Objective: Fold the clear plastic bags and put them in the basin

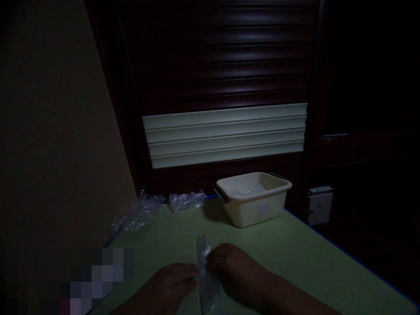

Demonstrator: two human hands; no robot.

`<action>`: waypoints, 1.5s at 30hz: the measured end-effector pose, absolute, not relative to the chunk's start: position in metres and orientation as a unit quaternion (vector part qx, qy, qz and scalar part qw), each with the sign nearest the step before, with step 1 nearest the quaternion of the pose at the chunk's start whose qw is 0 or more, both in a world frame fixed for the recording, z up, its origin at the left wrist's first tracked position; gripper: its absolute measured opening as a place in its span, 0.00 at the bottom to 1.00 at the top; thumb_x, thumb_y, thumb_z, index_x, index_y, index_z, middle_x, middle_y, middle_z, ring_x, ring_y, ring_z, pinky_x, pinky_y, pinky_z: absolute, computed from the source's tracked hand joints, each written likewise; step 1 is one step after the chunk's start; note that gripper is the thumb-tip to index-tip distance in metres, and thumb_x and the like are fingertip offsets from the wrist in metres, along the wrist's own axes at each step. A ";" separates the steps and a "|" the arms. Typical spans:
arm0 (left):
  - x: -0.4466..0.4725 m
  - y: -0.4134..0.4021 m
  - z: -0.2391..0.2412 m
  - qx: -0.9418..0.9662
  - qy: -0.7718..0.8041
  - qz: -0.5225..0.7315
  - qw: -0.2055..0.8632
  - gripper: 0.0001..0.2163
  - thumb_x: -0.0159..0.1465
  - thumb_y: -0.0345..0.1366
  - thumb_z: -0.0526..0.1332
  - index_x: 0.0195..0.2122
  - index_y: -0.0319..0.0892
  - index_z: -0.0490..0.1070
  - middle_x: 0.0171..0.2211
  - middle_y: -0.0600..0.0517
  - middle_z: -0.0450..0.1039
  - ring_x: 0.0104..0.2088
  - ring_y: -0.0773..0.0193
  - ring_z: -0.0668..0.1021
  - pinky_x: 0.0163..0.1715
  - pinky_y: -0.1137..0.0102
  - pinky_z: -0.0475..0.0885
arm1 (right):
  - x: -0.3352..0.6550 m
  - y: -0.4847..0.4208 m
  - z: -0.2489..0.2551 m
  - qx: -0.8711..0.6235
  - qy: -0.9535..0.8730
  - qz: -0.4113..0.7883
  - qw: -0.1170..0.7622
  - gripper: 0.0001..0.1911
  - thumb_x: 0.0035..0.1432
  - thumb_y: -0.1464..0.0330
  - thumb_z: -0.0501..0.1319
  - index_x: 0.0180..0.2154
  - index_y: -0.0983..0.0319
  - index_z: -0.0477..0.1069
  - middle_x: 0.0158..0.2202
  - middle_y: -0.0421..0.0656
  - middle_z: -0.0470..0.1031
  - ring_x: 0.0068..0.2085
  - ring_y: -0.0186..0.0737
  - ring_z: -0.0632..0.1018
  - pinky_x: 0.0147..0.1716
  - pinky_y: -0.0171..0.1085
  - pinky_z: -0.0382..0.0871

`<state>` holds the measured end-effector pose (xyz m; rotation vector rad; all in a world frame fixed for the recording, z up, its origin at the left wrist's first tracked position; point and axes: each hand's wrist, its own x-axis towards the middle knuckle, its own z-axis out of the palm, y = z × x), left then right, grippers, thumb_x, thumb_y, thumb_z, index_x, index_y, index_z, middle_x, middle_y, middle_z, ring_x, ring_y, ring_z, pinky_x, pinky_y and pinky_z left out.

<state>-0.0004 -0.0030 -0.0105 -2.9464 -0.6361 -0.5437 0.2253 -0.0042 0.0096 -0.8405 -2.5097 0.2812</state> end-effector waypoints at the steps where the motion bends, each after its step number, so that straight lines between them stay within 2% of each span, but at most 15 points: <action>1: 0.000 -0.004 -0.010 -0.961 -0.210 -0.175 0.035 0.15 0.58 0.22 0.53 0.43 0.39 0.70 0.45 0.46 0.76 0.47 0.60 0.76 0.47 0.68 0.70 | 0.226 -0.005 0.011 -0.307 -0.913 0.105 0.249 0.17 0.55 0.80 0.52 0.40 0.62 0.74 0.41 0.46 0.77 0.43 0.41 0.75 0.44 0.38 0.66; 4: 0.001 -0.006 -0.007 -0.963 -0.217 -0.160 0.018 0.15 0.58 0.22 0.54 0.45 0.40 0.70 0.47 0.46 0.75 0.48 0.58 0.75 0.47 0.67 0.70 | 0.230 -0.008 0.018 -0.302 -0.910 0.113 0.263 0.18 0.54 0.81 0.52 0.42 0.62 0.74 0.42 0.47 0.76 0.43 0.41 0.75 0.44 0.37 0.67; 7: 0.002 -0.008 -0.003 -0.962 -0.230 -0.149 -0.014 0.18 0.58 0.21 0.54 0.48 0.42 0.69 0.49 0.48 0.73 0.48 0.60 0.75 0.48 0.68 0.70 | 0.235 -0.013 0.026 -0.286 -0.921 0.147 0.219 0.19 0.49 0.82 0.53 0.39 0.63 0.74 0.38 0.45 0.77 0.40 0.39 0.76 0.41 0.35 0.68; 11: 0.003 -0.006 -0.003 -0.961 -0.237 -0.140 -0.034 0.18 0.60 0.22 0.54 0.49 0.42 0.68 0.48 0.47 0.74 0.47 0.60 0.75 0.48 0.68 0.69 | 0.239 -0.015 0.031 -0.277 -0.924 0.182 0.189 0.19 0.45 0.82 0.55 0.39 0.63 0.74 0.38 0.44 0.77 0.40 0.38 0.76 0.41 0.33 0.67; 14: 0.004 -0.004 -0.005 -0.964 -0.222 -0.143 -0.028 0.17 0.60 0.22 0.54 0.48 0.42 0.69 0.48 0.48 0.74 0.48 0.58 0.75 0.47 0.66 0.69 | 0.240 -0.013 0.030 -0.285 -0.930 0.166 0.165 0.15 0.48 0.81 0.55 0.36 0.63 0.75 0.35 0.44 0.78 0.38 0.39 0.76 0.39 0.33 0.67; 17: 0.005 -0.007 -0.003 -0.959 -0.236 -0.154 -0.029 0.20 0.57 0.21 0.54 0.50 0.41 0.67 0.49 0.47 0.73 0.48 0.59 0.74 0.48 0.66 0.68 | 0.240 -0.011 0.027 -0.277 -0.935 0.145 0.166 0.12 0.53 0.79 0.54 0.33 0.63 0.74 0.33 0.44 0.78 0.36 0.38 0.77 0.36 0.33 0.66; 21: 0.005 -0.012 0.002 -0.956 -0.235 -0.172 -0.032 0.22 0.55 0.19 0.52 0.49 0.40 0.68 0.46 0.46 0.75 0.46 0.59 0.75 0.47 0.66 0.69 | 0.238 -0.009 0.021 -0.259 -0.945 0.104 0.171 0.17 0.61 0.77 0.49 0.29 0.63 0.74 0.29 0.45 0.77 0.33 0.37 0.77 0.34 0.32 0.65; 23: 0.004 -0.013 0.002 -0.954 -0.227 -0.193 -0.040 0.23 0.53 0.18 0.51 0.50 0.40 0.68 0.46 0.46 0.75 0.45 0.59 0.76 0.47 0.67 0.70 | 0.237 -0.009 0.020 -0.272 -0.944 0.088 0.166 0.17 0.61 0.77 0.49 0.28 0.63 0.73 0.28 0.45 0.77 0.31 0.37 0.76 0.33 0.33 0.64; 26: 0.002 -0.013 -0.004 -0.940 -0.240 -0.238 -0.052 0.25 0.54 0.17 0.50 0.51 0.40 0.67 0.47 0.47 0.74 0.46 0.61 0.75 0.49 0.67 0.69 | 0.236 -0.011 0.018 -0.318 -0.926 0.101 0.179 0.15 0.56 0.79 0.51 0.31 0.62 0.75 0.31 0.45 0.78 0.33 0.37 0.77 0.34 0.32 0.64; 29: 0.002 -0.011 -0.010 -0.922 -0.263 -0.277 -0.069 0.21 0.57 0.19 0.52 0.50 0.42 0.69 0.45 0.49 0.75 0.45 0.61 0.76 0.47 0.67 0.69 | 0.234 -0.014 0.018 -0.365 -0.894 0.161 0.205 0.16 0.53 0.80 0.51 0.34 0.62 0.75 0.33 0.44 0.79 0.34 0.36 0.77 0.34 0.30 0.65; 32: 0.005 -0.009 -0.012 -0.913 -0.274 -0.289 -0.084 0.17 0.59 0.21 0.57 0.48 0.43 0.71 0.43 0.50 0.76 0.43 0.61 0.76 0.45 0.68 0.70 | 0.233 -0.016 0.018 -0.392 -0.869 0.197 0.230 0.14 0.54 0.77 0.52 0.34 0.64 0.76 0.32 0.44 0.79 0.32 0.37 0.77 0.32 0.30 0.66; 37: 0.013 -0.004 -0.015 -0.909 -0.294 -0.289 -0.057 0.08 0.57 0.25 0.65 0.36 0.42 0.74 0.33 0.53 0.77 0.35 0.63 0.76 0.38 0.70 0.69 | 0.229 -0.017 0.021 -0.381 -0.848 0.260 0.261 0.12 0.56 0.73 0.53 0.33 0.65 0.75 0.31 0.45 0.78 0.31 0.38 0.77 0.31 0.32 0.67; 40: 0.015 -0.002 -0.018 -0.922 -0.273 -0.275 -0.020 0.05 0.57 0.25 0.64 0.31 0.41 0.73 0.30 0.53 0.76 0.32 0.64 0.75 0.35 0.71 0.68 | 0.229 -0.018 0.021 -0.375 -0.854 0.241 0.267 0.11 0.51 0.77 0.53 0.34 0.65 0.73 0.32 0.45 0.76 0.33 0.39 0.75 0.34 0.34 0.67; 43: 0.014 -0.001 -0.021 -0.929 -0.245 -0.278 0.016 0.07 0.57 0.22 0.61 0.30 0.41 0.72 0.32 0.53 0.75 0.33 0.64 0.74 0.35 0.72 0.67 | 0.231 -0.019 0.021 -0.346 -0.876 0.192 0.277 0.18 0.40 0.81 0.54 0.36 0.65 0.70 0.37 0.46 0.72 0.39 0.42 0.73 0.40 0.37 0.66; 45: 0.013 -0.001 -0.023 -0.928 -0.233 -0.289 0.027 0.08 0.56 0.21 0.59 0.30 0.41 0.72 0.32 0.53 0.74 0.33 0.64 0.73 0.34 0.72 0.66 | 0.232 -0.021 0.020 -0.331 -0.887 0.185 0.265 0.21 0.36 0.81 0.55 0.37 0.64 0.68 0.38 0.46 0.70 0.41 0.43 0.71 0.42 0.38 0.66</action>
